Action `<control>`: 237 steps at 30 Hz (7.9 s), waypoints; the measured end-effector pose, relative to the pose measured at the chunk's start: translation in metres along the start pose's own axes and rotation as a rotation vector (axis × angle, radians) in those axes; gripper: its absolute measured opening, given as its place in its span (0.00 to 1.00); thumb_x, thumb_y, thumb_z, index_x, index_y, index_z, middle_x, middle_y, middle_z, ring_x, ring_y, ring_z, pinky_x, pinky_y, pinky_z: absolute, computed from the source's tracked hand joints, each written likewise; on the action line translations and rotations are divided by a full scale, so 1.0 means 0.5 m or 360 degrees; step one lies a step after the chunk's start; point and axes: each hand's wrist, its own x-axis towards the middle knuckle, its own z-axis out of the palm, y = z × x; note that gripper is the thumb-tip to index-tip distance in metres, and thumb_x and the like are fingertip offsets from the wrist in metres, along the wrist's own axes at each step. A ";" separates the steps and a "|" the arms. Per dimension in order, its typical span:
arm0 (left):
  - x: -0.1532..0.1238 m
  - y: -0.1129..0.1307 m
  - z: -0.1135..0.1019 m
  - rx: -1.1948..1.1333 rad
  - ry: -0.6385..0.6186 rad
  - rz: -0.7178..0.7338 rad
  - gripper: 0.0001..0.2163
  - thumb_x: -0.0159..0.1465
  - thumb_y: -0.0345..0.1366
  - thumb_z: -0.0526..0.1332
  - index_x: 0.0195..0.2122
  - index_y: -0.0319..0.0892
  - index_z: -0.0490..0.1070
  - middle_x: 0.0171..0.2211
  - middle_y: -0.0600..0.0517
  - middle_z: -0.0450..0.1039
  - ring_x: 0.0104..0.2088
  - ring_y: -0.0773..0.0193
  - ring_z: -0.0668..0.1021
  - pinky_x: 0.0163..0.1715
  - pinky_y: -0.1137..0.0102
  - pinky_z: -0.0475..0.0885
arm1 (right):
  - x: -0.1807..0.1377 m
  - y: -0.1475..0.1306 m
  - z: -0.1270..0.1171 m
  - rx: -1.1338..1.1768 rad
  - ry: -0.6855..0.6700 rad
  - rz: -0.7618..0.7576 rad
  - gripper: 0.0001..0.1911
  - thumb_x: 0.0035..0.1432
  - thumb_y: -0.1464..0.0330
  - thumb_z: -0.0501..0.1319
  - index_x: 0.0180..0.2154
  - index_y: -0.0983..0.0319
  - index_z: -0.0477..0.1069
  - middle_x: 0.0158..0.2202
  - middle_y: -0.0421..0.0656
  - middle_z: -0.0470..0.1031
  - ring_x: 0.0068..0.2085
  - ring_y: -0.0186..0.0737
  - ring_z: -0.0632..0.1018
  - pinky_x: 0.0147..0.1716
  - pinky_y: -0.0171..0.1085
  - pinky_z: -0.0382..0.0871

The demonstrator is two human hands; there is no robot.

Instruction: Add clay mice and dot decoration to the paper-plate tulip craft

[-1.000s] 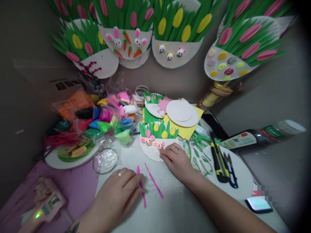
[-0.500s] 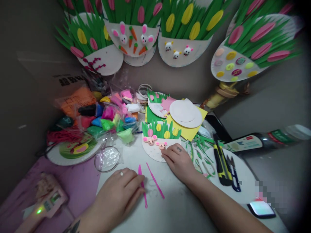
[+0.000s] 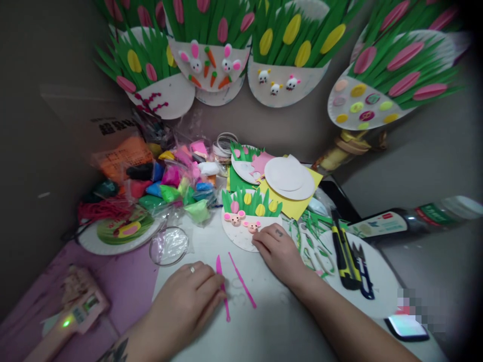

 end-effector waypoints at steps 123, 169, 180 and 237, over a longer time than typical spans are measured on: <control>0.098 -0.006 0.048 0.0532 -0.0353 -0.0376 0.15 0.61 0.23 0.53 0.41 0.45 0.75 0.35 0.48 0.71 0.32 0.60 0.72 0.29 0.68 0.67 | -0.054 0.044 -0.064 0.0198 0.0502 0.0595 0.08 0.59 0.71 0.56 0.39 0.59 0.72 0.39 0.46 0.70 0.42 0.44 0.73 0.42 0.45 0.69; 0.083 0.003 -0.028 -0.0787 -0.0471 -0.0738 0.08 0.67 0.38 0.48 0.32 0.44 0.59 0.29 0.56 0.64 0.29 0.66 0.66 0.30 0.72 0.60 | -0.040 -0.105 -0.029 0.1614 -0.0560 0.1160 0.13 0.52 0.67 0.63 0.42 0.62 0.74 0.24 0.36 0.71 0.23 0.30 0.70 0.22 0.29 0.64; 0.096 0.042 0.024 -0.1130 -0.0384 -0.0918 0.12 0.65 0.40 0.51 0.28 0.41 0.64 0.25 0.56 0.63 0.29 0.68 0.65 0.30 0.73 0.58 | -0.040 -0.086 -0.057 0.1341 0.0300 0.0444 0.07 0.59 0.64 0.62 0.33 0.59 0.77 0.28 0.43 0.76 0.31 0.35 0.76 0.30 0.34 0.72; 0.083 0.021 0.030 -0.0894 -0.0213 -0.0971 0.12 0.66 0.41 0.52 0.29 0.42 0.67 0.26 0.55 0.70 0.28 0.66 0.70 0.28 0.72 0.61 | -0.030 -0.061 -0.031 0.0597 0.0136 0.0310 0.06 0.59 0.73 0.56 0.33 0.60 0.72 0.28 0.42 0.77 0.30 0.37 0.78 0.32 0.35 0.71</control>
